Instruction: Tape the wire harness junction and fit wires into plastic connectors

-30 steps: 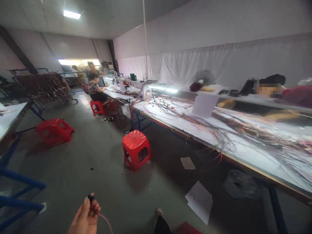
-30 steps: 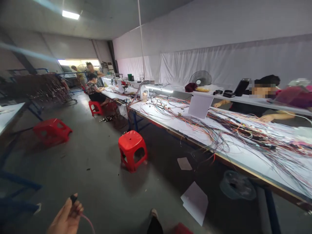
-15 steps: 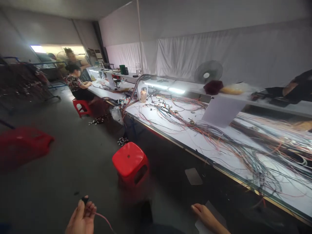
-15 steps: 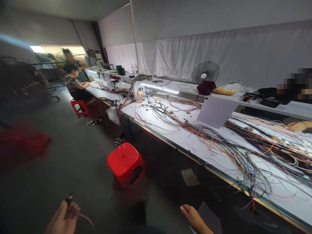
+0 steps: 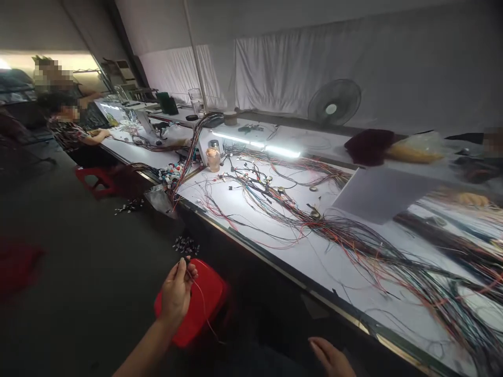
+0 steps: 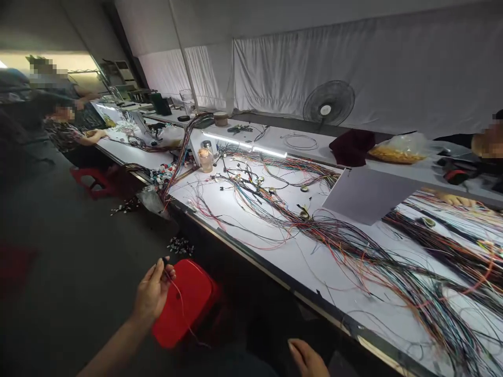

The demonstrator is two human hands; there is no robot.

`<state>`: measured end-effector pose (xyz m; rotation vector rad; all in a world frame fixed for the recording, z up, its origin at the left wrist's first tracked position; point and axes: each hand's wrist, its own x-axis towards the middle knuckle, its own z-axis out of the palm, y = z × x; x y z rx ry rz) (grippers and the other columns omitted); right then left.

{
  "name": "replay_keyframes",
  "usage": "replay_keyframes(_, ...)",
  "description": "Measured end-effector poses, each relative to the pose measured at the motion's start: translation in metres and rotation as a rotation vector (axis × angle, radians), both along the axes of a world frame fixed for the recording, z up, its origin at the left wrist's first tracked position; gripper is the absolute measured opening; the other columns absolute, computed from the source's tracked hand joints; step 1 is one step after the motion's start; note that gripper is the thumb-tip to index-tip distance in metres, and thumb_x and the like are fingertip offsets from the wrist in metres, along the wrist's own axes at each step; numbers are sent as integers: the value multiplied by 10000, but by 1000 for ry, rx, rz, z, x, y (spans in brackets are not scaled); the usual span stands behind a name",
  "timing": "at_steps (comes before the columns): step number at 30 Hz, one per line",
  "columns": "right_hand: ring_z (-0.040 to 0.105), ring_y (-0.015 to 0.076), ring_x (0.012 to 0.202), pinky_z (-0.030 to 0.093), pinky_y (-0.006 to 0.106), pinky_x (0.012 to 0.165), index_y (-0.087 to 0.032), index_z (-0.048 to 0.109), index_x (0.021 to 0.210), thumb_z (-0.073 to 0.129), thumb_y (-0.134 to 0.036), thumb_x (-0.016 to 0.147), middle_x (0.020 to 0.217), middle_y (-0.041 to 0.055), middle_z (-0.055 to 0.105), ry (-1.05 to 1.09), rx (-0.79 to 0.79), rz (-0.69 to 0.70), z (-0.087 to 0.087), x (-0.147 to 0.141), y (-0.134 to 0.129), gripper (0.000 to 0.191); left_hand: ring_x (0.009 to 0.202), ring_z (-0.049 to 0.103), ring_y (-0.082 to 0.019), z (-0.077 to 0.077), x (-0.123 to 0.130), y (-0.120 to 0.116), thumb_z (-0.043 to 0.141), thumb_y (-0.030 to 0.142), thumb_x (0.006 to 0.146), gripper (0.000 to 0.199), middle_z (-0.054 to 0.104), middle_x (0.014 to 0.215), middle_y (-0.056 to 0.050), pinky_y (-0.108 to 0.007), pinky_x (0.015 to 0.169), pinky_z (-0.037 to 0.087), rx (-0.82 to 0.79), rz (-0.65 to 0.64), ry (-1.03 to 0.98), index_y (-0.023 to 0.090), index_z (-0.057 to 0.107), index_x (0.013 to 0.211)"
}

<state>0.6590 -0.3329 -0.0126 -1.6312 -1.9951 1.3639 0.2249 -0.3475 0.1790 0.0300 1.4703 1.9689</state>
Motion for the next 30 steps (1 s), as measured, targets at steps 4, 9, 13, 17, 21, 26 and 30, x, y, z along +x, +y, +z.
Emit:
replay_keyframes(4,652,213,1023,527,297,890,-227,680,1076,436,-530,879,1100,66,690,-8,190,13,10,-38,80,436,635,565,-110,-6,-6,57,669,229,814,135,586,715,-29,-188,582,523,-38,14,-10,138,654,912)
replay_keyframes(9,577,220,1152,491,368,984,-217,544,1270,512,-431,883,1238,81,614,6,530,137,24,-96,150,443,657,588,-115,-2,-23,106,691,247,809,176,593,724,-28,-202,617,548,-66,21,23,136,652,940)
replay_keyframes(13,477,253,1267,447,421,1032,-222,342,1432,534,-390,882,1376,96,499,-6,671,228,27,-148,184,606,670,597,-116,-3,-43,143,729,294,783,230,606,741,-27,-209,629,554,-104,-2,40,135,640,924)
replay_keyframes(17,373,296,1344,391,469,1063,-206,174,1503,544,-420,869,1469,114,381,-42,724,273,19,-198,214,764,666,602,-122,-13,-73,195,777,336,731,301,613,740,-30,-218,619,554,-121,-32,61,129,619,883)
replay_keyframes(21,354,322,1350,309,494,1099,-180,124,1517,554,-491,841,1493,119,348,-133,768,287,-4,-229,238,858,656,598,-124,-42,-121,253,836,405,641,424,601,720,-23,-216,607,547,-146,-90,47,130,594,854)
replay_keyframes(26,453,317,1276,246,486,1124,-239,167,1516,569,-467,817,1427,64,460,-305,769,294,-26,-235,242,838,654,590,-133,-86,-194,294,827,456,635,464,592,716,-30,-238,612,544,-280,-220,41,125,573,839)
replay_keyframes(30,533,348,1188,338,522,1058,-285,172,1512,604,-494,739,1347,59,545,-354,735,328,-45,-220,235,910,666,594,-143,-109,-229,298,782,470,690,442,601,739,-44,-262,642,546,-356,-285,80,120,588,878)
